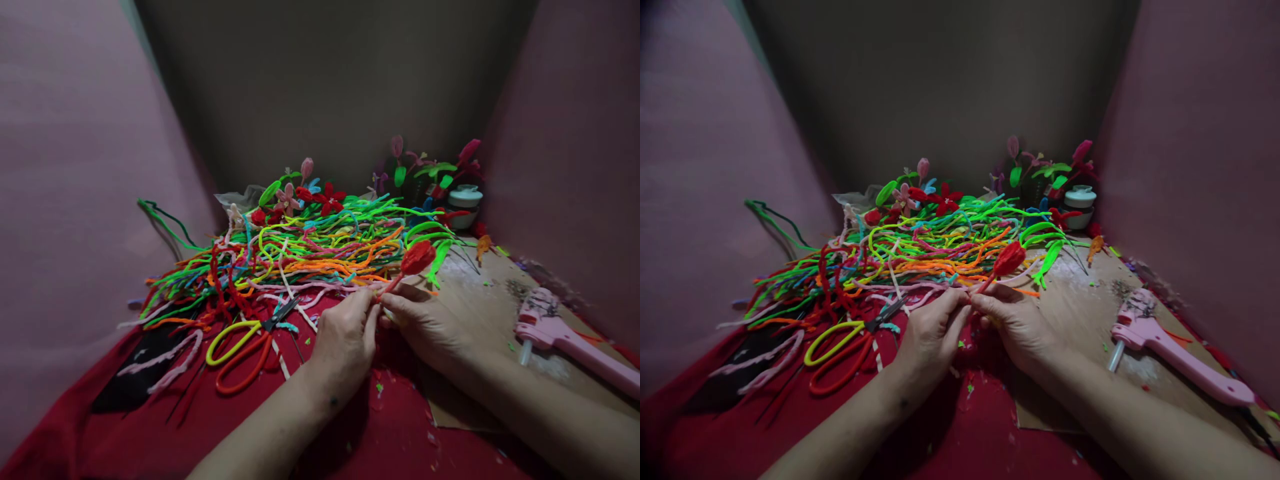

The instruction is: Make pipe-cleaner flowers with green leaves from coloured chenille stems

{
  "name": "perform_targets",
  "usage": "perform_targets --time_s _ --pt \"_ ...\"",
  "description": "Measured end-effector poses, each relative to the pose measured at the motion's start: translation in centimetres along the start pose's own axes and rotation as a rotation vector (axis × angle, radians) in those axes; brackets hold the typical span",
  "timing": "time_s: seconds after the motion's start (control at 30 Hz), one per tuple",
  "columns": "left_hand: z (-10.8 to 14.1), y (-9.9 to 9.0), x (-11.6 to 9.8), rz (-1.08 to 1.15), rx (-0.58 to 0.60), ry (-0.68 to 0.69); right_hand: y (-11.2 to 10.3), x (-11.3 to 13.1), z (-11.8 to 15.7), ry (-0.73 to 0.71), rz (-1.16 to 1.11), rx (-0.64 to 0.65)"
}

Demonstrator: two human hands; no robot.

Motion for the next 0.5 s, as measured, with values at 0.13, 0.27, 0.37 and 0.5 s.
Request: perform_targets --time_s 0.13,0.27,0.37,0.5 --pt "-0.3 -0.3 0.2 0.079 -0.009 -0.083 0.4 0.2 0.0 0.021 -0.004 -0.001" --pt "-0.5 0.0 1.1 0.323 0.076 -0.278 0.6 0.4 0.0 0.047 0.034 0.023" --pt "-0.5 0.6 1.5 0.566 0.170 -0.412 0.6 0.5 -0.1 0.030 0.036 0.029" --pt "-0.4 1.1 1.4 0.760 0.248 -0.494 1.2 0.5 0.1 0.056 -0.010 0.068"
Point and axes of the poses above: each hand's wrist, its own z-axis away from the middle knuckle, its own y-axis out of the palm, x = y × z, the point moved 6 cm from there along -z, towards the middle knuckle, and after that the axes turned 10 degrees about -z, right-handed, at the moved point
